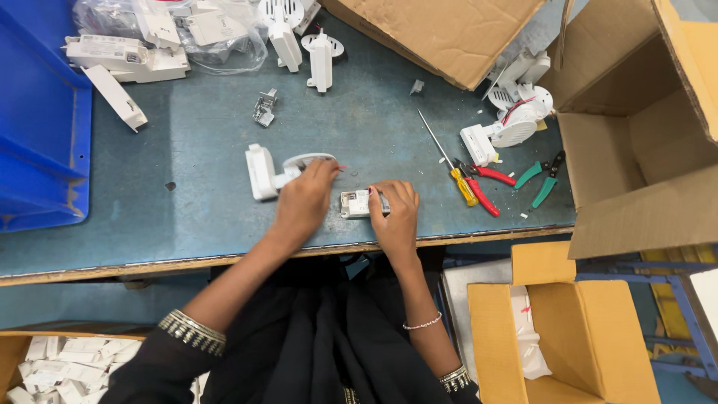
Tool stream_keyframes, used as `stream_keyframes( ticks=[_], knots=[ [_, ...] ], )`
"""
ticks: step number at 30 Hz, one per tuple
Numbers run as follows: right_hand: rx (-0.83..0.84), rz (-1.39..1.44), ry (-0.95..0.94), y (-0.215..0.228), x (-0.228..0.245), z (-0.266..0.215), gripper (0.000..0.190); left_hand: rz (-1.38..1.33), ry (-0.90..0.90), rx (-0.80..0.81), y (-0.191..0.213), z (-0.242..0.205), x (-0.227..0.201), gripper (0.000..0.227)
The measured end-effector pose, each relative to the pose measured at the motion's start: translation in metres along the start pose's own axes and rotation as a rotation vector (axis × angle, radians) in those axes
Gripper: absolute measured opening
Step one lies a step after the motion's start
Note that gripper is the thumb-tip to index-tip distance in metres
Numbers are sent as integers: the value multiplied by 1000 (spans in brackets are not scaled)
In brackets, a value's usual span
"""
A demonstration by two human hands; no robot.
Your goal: The person assembles white plastic electrical components on a blue workbench. They use pliers to strip wires and a screwdriver to secure parts, then place the assembled units into a cardboard box.
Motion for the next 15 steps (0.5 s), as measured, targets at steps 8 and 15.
stream_keyframes(
  ticks=[8,15],
  knots=[
    [-4,10,3,-1,-2,-2,10,179,64,63,-1,9,50,6],
    [6,20,-2,-1,-2,-1,9,196,132,-48,16,-9,16,8]
  ],
)
Point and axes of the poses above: each hand's wrist, its own z-axis towards the middle knuckle, its own y-axis out of the back of the hand, x = y × z, the point moved 7 cm from there along z, towards the middle knuckle, and after that the axes turned 10 degrees about -x, right-handed, at the moved point
